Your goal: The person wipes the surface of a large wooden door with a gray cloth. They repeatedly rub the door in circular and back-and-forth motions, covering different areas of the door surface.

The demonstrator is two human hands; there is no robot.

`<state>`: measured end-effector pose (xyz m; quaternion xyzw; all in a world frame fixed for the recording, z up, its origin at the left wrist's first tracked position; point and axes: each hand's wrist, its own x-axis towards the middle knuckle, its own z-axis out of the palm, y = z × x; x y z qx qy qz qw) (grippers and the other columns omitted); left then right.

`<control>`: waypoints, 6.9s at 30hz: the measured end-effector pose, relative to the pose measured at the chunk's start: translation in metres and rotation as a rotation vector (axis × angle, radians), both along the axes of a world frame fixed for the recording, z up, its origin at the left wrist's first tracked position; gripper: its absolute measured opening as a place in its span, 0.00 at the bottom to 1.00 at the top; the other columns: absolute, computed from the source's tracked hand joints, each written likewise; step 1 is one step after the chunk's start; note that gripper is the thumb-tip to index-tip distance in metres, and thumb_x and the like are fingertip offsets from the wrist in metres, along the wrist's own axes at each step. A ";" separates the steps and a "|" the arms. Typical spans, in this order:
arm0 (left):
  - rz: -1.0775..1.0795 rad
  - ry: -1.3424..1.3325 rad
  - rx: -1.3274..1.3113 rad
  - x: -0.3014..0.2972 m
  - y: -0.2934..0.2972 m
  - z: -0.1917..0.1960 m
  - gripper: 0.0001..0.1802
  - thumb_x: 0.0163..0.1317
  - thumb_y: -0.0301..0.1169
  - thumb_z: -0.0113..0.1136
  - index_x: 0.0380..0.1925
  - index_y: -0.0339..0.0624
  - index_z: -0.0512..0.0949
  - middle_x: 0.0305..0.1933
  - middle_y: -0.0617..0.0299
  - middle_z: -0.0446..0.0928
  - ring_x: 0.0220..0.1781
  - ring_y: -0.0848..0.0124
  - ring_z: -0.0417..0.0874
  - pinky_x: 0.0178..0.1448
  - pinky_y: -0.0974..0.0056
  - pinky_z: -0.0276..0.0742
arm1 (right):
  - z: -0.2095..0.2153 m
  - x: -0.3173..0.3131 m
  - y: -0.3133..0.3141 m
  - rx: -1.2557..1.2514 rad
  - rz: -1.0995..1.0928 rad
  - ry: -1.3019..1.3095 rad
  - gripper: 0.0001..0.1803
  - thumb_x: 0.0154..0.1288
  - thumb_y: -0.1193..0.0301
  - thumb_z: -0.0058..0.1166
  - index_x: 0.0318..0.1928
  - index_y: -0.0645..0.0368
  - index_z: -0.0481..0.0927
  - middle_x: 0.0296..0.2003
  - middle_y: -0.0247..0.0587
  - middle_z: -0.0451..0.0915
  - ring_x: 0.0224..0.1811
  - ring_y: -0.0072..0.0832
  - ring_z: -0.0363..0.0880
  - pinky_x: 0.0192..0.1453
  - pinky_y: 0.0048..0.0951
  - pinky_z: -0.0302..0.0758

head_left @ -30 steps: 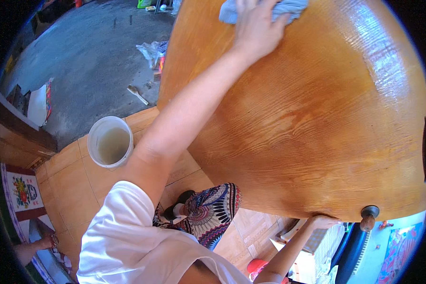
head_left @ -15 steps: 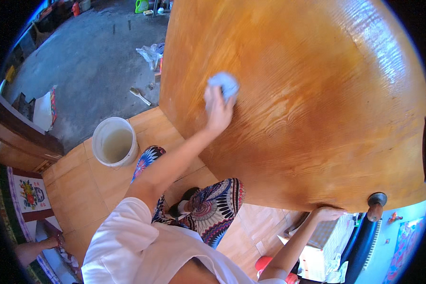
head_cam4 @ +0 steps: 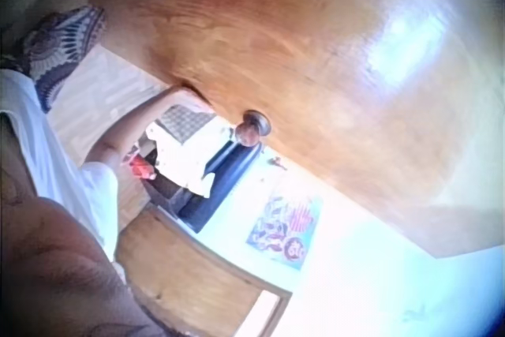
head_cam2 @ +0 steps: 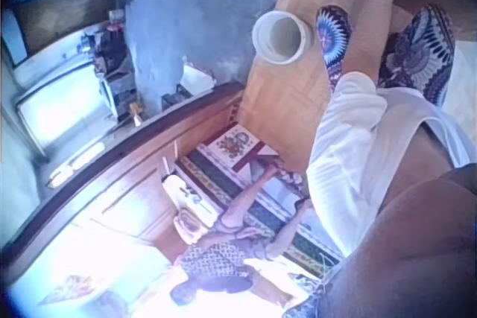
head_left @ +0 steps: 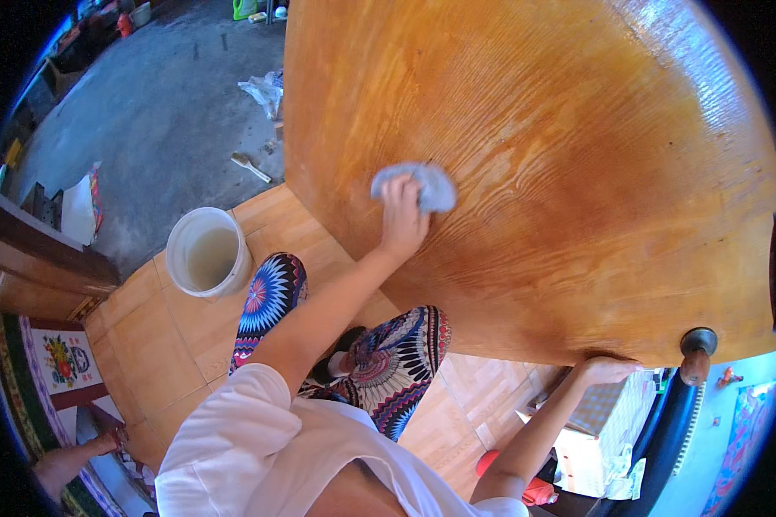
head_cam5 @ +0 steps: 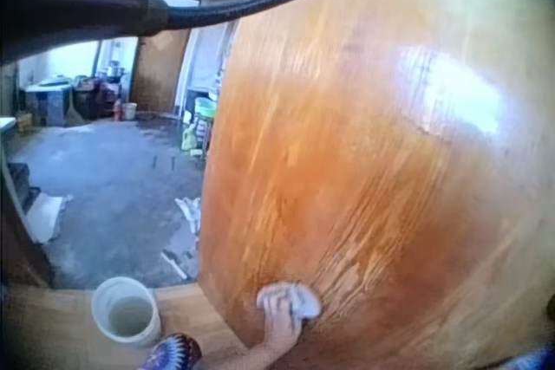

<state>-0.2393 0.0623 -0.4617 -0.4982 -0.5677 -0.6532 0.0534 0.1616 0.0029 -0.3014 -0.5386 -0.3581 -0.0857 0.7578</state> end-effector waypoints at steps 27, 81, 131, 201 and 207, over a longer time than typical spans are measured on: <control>-0.053 -0.290 -0.275 -0.043 0.006 -0.043 0.38 0.60 0.22 0.63 0.70 0.31 0.61 0.60 0.40 0.69 0.63 0.42 0.68 0.70 0.43 0.62 | -0.001 -0.008 0.000 0.046 0.016 -0.020 0.41 0.86 0.48 0.29 0.68 0.81 0.66 0.67 0.69 0.70 0.65 0.52 0.73 0.71 0.48 0.69; -0.127 0.451 0.565 0.076 0.002 0.256 0.22 0.43 0.20 0.69 0.42 0.52 0.84 0.51 0.66 0.78 0.55 0.57 0.73 0.56 0.55 0.71 | -0.016 0.003 0.002 0.084 0.067 -0.135 0.30 0.87 0.56 0.33 0.61 0.76 0.71 0.58 0.58 0.75 0.58 0.40 0.73 0.68 0.38 0.68; -0.278 1.067 0.530 0.043 0.000 0.222 0.28 0.53 0.26 0.65 0.56 0.60 0.82 0.54 0.69 0.78 0.54 0.61 0.74 0.55 0.53 0.69 | -0.021 -0.008 -0.005 0.001 0.131 -0.049 0.32 0.86 0.52 0.35 0.62 0.76 0.70 0.55 0.58 0.77 0.58 0.42 0.74 0.67 0.39 0.68; -0.240 1.273 0.833 0.103 0.007 0.362 0.20 0.49 0.28 0.71 0.46 0.52 0.84 0.61 0.61 0.76 0.58 0.57 0.74 0.52 0.57 0.75 | -0.016 -0.014 -0.012 0.025 0.125 -0.069 0.24 0.85 0.62 0.39 0.62 0.74 0.70 0.51 0.57 0.79 0.52 0.44 0.78 0.60 0.40 0.73; -0.347 1.149 0.794 0.097 0.005 0.421 0.15 0.53 0.31 0.72 0.42 0.55 0.86 0.57 0.59 0.79 0.60 0.56 0.79 0.57 0.55 0.77 | -0.017 -0.008 -0.009 0.056 0.138 -0.060 0.25 0.85 0.61 0.39 0.62 0.74 0.70 0.50 0.56 0.79 0.51 0.44 0.77 0.59 0.40 0.73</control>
